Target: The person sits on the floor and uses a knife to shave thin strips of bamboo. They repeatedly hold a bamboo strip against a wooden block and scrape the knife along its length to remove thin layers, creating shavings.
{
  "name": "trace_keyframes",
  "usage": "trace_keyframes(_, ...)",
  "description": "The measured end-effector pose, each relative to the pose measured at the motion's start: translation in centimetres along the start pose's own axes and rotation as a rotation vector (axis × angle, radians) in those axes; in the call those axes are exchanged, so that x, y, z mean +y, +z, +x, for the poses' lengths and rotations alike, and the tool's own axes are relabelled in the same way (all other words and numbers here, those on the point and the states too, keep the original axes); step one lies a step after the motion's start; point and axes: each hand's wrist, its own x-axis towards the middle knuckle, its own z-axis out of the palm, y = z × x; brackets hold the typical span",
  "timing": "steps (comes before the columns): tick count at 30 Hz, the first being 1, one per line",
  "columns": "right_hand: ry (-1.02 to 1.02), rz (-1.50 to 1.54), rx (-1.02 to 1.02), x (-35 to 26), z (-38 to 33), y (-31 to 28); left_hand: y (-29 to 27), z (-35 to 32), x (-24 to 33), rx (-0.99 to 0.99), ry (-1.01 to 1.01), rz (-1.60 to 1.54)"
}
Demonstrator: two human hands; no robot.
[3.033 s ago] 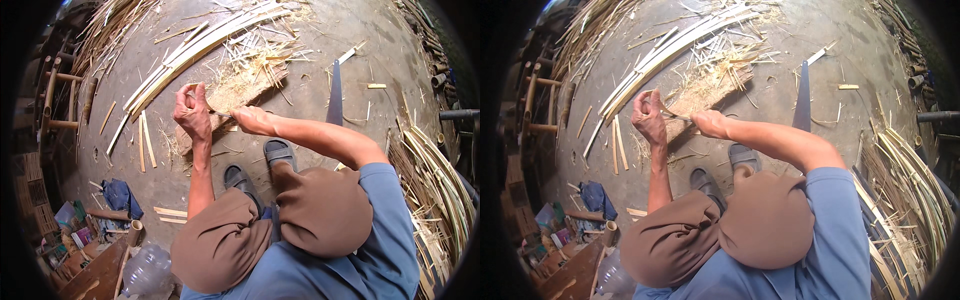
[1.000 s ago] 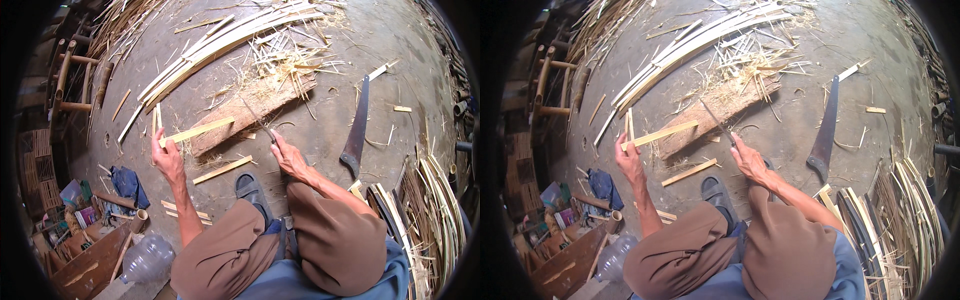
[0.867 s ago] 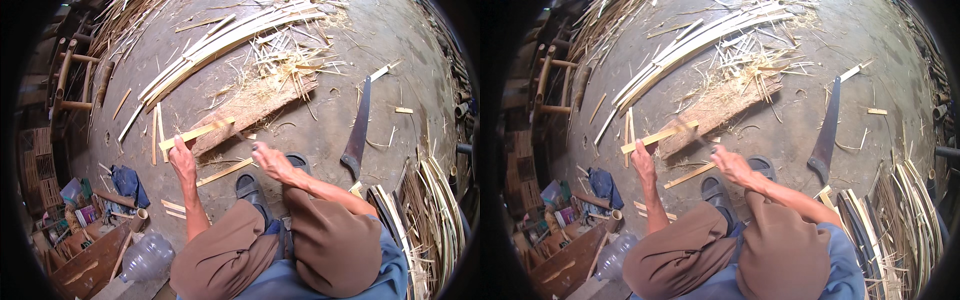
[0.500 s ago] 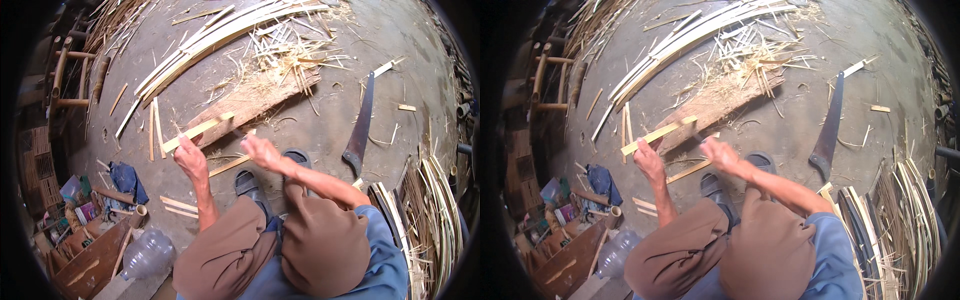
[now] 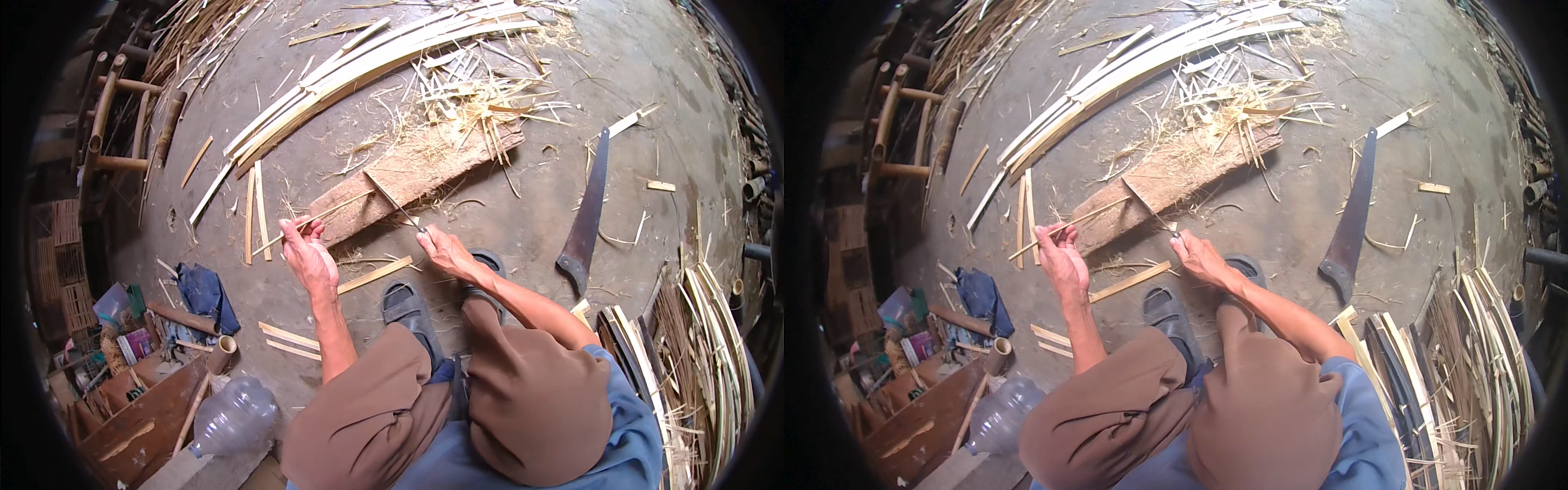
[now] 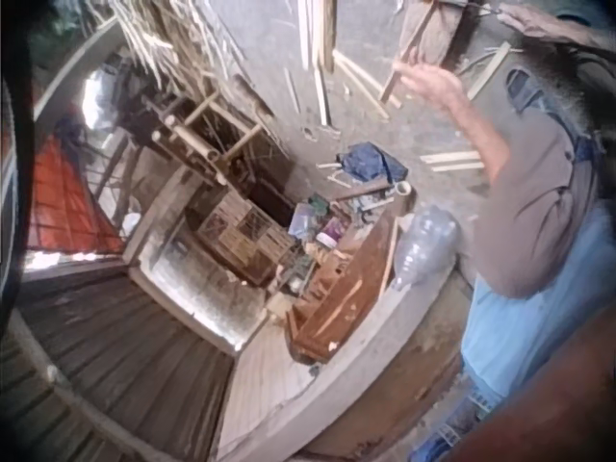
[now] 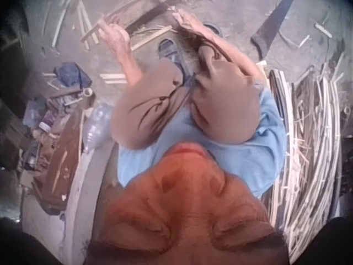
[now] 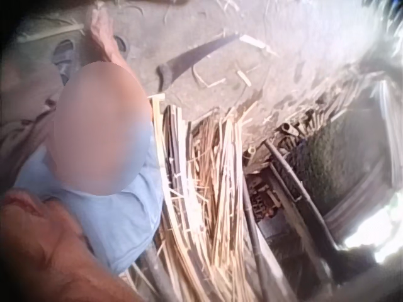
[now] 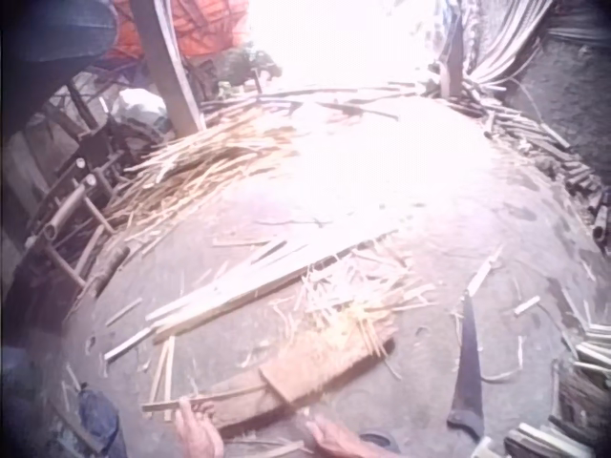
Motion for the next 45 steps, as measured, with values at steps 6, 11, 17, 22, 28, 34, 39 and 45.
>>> trace_keyframes(6, -0.095, -0.021, -0.039, -3.6, -1.2, 0.0, -0.7, -1.2, -0.5, -0.048, 0.041, 0.475)
trace_keyframes(11, -0.215, -0.083, -0.167, -6.8, -0.1, 1.6, -1.4, -1.4, 0.8, -0.102, -0.164, 0.391)
trace_keyframes(17, -0.269, -0.111, -0.154, -7.4, 0.0, 2.5, -1.7, -1.5, 1.1, -0.069, -0.171, 0.384)
trace_keyframes(22, 0.061, -0.086, -0.098, -3.2, 2.8, 0.9, -1.1, -1.2, -0.1, -0.101, -0.09, 0.35)
trace_keyframes(28, -0.05, -0.068, 0.011, -0.4, 2.5, 0.8, -1.2, -0.7, -0.1, -0.173, -0.093, 0.355)
trace_keyframes(34, 0.048, -0.204, -0.079, 0.2, 1.7, 0.5, -2.4, -0.3, -0.4, -0.114, 0.072, 0.365)
trace_keyframes(39, -0.093, -0.249, 0.063, 2.7, 2.0, 1.7, -5.9, 2.2, 3.1, -0.029, 0.491, 0.546)
trace_keyframes(45, -0.044, -0.22, -0.082, -0.3, 1.5, 1.8, -27.7, 3.5, 1.6, 0.043, 0.421, 1.776)
